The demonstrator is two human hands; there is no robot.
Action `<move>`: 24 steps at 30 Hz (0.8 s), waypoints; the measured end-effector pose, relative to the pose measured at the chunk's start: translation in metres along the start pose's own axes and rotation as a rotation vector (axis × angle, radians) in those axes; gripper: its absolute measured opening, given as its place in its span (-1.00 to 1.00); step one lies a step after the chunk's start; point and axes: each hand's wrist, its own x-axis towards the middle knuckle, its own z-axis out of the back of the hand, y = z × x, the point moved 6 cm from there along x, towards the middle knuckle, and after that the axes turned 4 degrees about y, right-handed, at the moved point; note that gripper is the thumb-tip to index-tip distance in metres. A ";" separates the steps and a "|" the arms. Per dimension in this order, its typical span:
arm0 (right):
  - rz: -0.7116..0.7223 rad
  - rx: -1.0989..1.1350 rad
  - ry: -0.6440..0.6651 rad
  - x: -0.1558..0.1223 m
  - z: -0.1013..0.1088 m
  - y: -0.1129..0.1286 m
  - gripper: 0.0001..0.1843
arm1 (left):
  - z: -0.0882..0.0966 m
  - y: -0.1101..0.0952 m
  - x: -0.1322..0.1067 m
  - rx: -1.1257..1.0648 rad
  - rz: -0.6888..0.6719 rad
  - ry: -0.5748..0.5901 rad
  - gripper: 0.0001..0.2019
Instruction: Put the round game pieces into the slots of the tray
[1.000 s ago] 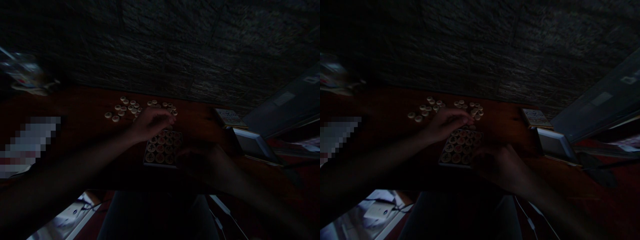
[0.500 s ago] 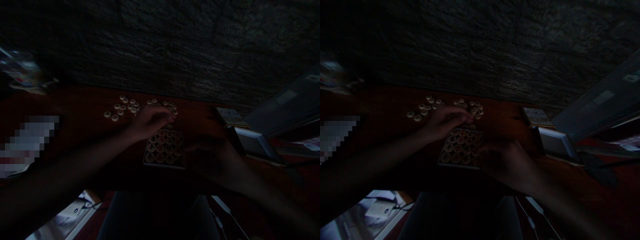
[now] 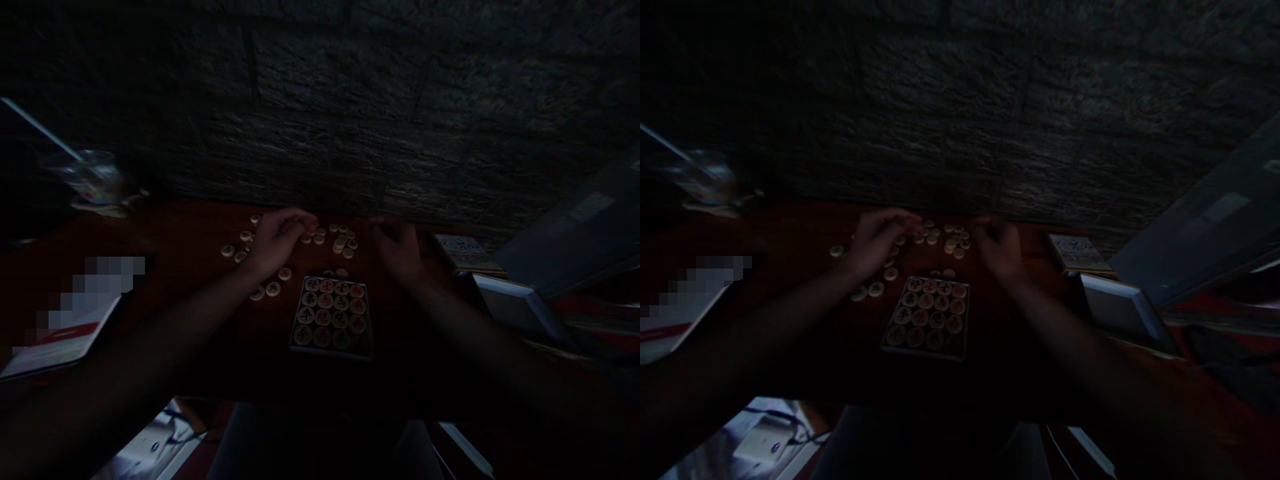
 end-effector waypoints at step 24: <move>0.161 -0.284 0.354 -0.025 -0.021 -0.003 -0.78 | 0.064 0.025 0.023 0.552 0.145 0.431 -0.70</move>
